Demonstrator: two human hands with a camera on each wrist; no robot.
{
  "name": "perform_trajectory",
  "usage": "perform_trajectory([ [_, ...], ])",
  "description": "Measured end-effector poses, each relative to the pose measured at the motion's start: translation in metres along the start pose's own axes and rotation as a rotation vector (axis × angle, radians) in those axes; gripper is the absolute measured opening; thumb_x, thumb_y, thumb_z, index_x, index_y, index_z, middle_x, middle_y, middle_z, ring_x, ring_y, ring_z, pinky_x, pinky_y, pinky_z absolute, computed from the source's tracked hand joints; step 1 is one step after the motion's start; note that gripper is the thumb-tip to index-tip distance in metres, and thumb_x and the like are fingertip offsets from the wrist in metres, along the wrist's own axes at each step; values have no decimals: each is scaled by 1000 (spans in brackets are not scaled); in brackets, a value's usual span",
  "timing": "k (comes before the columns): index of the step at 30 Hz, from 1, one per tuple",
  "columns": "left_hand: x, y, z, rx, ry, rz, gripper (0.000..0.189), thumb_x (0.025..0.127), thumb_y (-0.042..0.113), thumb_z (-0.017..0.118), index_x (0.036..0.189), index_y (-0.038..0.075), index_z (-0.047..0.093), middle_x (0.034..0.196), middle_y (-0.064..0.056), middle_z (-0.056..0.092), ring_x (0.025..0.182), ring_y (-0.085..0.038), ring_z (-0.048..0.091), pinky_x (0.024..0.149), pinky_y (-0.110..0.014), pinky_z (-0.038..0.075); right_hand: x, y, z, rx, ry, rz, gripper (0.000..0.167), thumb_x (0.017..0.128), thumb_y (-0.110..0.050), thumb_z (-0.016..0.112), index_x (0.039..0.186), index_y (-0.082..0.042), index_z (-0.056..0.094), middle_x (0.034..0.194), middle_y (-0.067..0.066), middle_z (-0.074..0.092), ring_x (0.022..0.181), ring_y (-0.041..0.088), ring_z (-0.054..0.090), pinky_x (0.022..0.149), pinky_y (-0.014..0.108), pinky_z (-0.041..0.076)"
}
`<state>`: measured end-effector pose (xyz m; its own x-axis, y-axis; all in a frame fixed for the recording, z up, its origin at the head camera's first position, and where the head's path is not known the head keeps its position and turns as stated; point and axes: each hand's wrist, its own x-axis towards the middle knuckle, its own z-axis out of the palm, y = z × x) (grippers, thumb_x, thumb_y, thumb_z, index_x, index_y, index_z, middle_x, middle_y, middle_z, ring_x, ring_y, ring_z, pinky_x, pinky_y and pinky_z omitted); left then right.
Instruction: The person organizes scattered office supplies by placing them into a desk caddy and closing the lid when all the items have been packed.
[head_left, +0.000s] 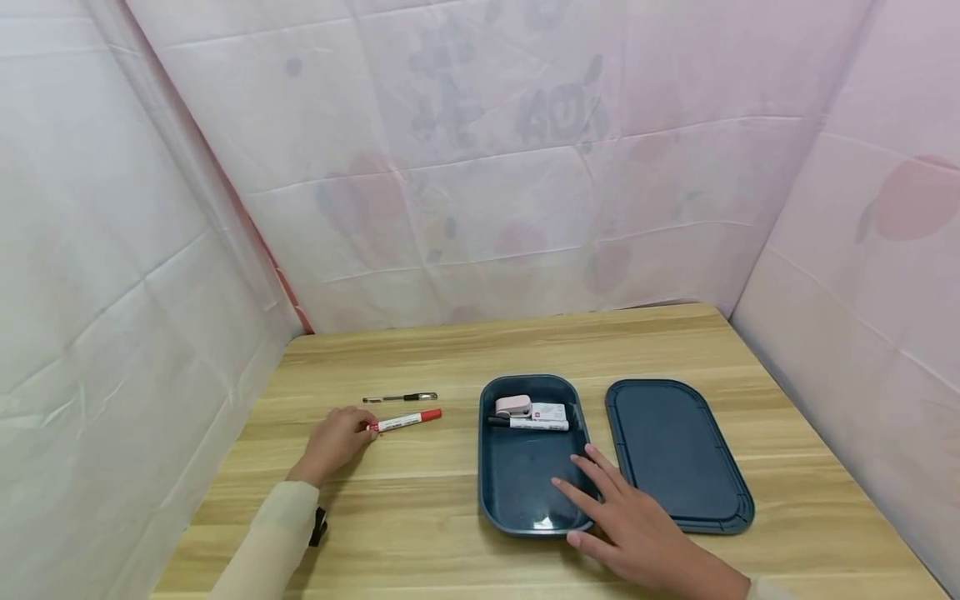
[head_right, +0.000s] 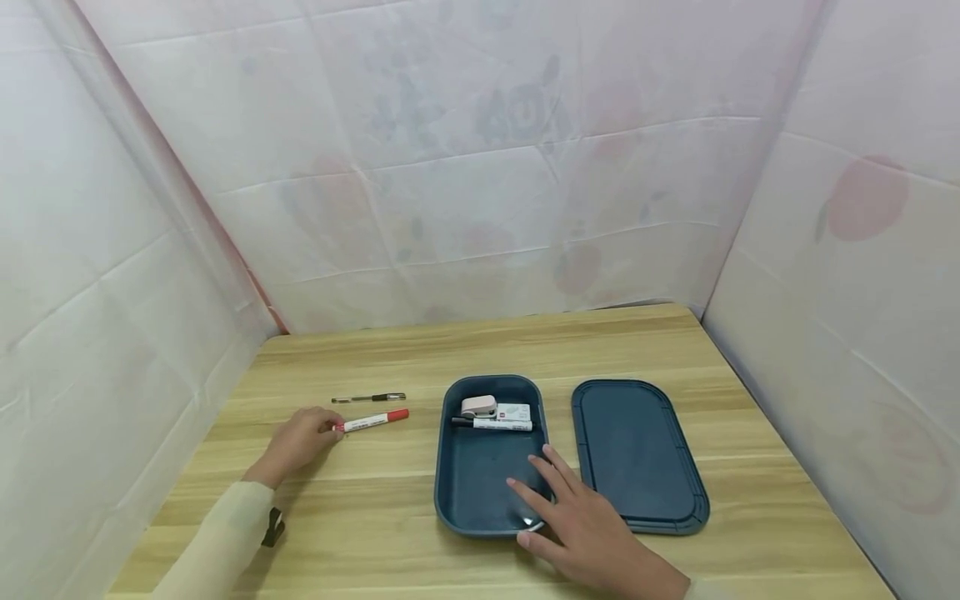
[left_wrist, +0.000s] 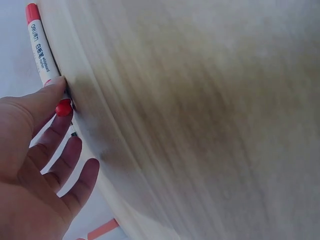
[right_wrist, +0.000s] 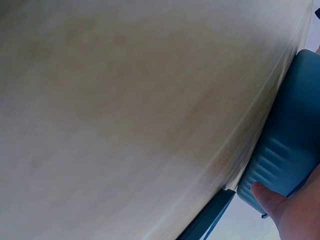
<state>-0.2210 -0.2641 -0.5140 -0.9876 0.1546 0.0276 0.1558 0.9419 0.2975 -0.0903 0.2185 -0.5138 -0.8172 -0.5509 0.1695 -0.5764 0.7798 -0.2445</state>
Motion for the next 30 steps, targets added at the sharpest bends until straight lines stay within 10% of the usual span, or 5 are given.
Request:
perform_trajectory([
  [16, -4, 6, -3, -79, -8, -23, 9, 93, 21, 73, 102, 22, 75, 114, -3, 72, 111, -30, 62, 91, -57, 49, -1, 1, 2, -3, 4, -4, 60, 99, -64, 47, 153, -40, 41, 162, 5, 34, 155, 21, 9, 75, 40, 55],
  [30, 1, 31, -14, -166, -26, -31, 3, 95, 29, 71, 96, 27, 74, 108, 4, 69, 89, -17, 57, 79, -41, 47, -1, 1, -1, 57, -29, 34, 61, 98, -67, 46, 153, -43, 39, 164, 3, 30, 155, 18, 6, 79, 46, 54],
])
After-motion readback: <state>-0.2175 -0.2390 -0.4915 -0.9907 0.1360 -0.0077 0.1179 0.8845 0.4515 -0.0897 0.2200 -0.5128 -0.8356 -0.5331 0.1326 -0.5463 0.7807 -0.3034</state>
